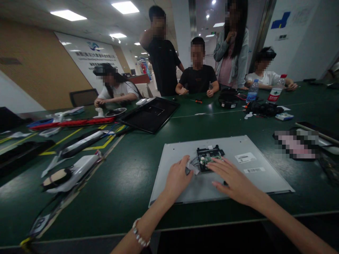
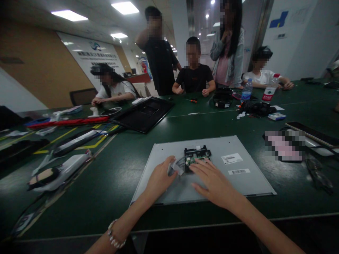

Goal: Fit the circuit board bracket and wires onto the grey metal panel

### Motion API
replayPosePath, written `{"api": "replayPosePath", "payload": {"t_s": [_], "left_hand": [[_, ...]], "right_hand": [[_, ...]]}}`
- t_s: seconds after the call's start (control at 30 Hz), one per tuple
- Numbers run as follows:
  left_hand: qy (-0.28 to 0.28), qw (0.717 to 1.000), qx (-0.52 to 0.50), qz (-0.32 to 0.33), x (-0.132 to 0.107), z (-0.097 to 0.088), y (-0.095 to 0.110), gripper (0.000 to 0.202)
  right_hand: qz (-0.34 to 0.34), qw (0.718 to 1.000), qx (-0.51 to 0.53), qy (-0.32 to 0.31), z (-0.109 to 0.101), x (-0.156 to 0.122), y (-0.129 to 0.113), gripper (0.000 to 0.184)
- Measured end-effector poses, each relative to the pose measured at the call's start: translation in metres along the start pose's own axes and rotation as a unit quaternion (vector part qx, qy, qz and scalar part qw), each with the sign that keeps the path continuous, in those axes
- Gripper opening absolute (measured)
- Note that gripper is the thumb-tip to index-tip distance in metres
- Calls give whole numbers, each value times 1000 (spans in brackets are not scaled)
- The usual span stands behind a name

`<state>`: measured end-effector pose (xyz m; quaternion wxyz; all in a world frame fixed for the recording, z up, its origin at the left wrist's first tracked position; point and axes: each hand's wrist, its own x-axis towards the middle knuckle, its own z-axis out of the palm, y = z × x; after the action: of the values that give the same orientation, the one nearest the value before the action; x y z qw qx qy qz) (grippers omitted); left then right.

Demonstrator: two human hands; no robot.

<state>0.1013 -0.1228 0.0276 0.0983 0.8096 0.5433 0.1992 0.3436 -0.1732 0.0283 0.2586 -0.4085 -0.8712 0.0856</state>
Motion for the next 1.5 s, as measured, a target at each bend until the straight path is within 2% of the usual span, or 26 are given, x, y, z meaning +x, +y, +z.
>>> {"api": "replayPosePath", "payload": {"t_s": [0.13,0.23,0.33,0.4,0.47,0.57,0.7,0.87,0.93,1.2,1.37,1.5], "left_hand": [[27,999,-22,20,0,-4,-1,45],[52,998,-31,35,1,-14,-10,42],[66,997,-44,7,6,-29,-35,48],[55,994,-81,-58,9,-40,-59,54],[32,976,-152,-154,10,-51,-83,58],[31,916,-308,-256,9,-61,-107,61],[53,815,-498,-292,7,-64,-112,57],[59,752,-579,-310,11,-65,-101,47],[58,740,-591,-316,11,-66,-98,44],[50,729,-612,-303,9,-64,-104,47],[45,737,-606,-298,8,-63,-105,46],[50,741,-596,-304,7,-65,-100,45]], "right_hand": [[126,989,-28,79,-19,-21,62,48],[235,966,-55,90,-27,-48,122,54],[312,945,-42,84,-32,-76,167,60],[345,935,-15,80,-34,-90,181,63],[367,925,35,92,-35,-96,183,65],[406,890,156,136,-38,-96,172,66],[428,842,275,182,-39,-90,164,62],[430,817,328,200,-40,-93,172,59],[430,807,350,204,-40,-94,174,58],[419,773,418,226,-41,-93,163,49],[413,763,430,250,-43,-90,158,43],[410,766,432,241,-42,-91,159,43]]}}
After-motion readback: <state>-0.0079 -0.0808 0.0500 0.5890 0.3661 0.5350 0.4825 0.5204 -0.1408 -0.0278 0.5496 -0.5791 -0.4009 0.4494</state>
